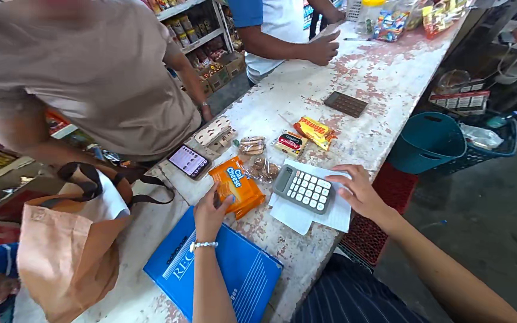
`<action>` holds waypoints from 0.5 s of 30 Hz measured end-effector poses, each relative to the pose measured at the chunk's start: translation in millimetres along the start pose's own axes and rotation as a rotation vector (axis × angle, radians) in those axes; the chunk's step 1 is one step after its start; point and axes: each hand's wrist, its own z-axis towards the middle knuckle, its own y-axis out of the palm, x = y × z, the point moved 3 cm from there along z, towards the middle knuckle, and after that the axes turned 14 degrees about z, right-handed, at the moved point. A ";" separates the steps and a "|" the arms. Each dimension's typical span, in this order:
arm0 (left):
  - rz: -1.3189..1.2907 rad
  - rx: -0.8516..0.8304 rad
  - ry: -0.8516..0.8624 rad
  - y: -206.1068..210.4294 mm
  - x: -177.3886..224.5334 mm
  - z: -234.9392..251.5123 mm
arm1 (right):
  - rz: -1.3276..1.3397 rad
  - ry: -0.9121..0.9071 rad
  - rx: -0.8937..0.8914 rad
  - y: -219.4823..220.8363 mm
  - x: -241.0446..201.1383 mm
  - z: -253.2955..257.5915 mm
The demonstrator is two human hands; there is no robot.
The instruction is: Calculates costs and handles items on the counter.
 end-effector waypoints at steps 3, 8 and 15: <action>-0.005 -0.011 -0.004 -1.2 -0.5 -0.6 | 0.048 -0.047 0.074 16.1 5.3 -7.1; -0.018 -0.020 -0.021 -2.6 -1.2 0.6 | 0.105 -0.001 0.210 24.7 15.7 -10.8; -0.013 -0.030 -0.033 -1.8 -0.3 1.0 | 0.081 0.004 0.213 24.2 12.5 -11.8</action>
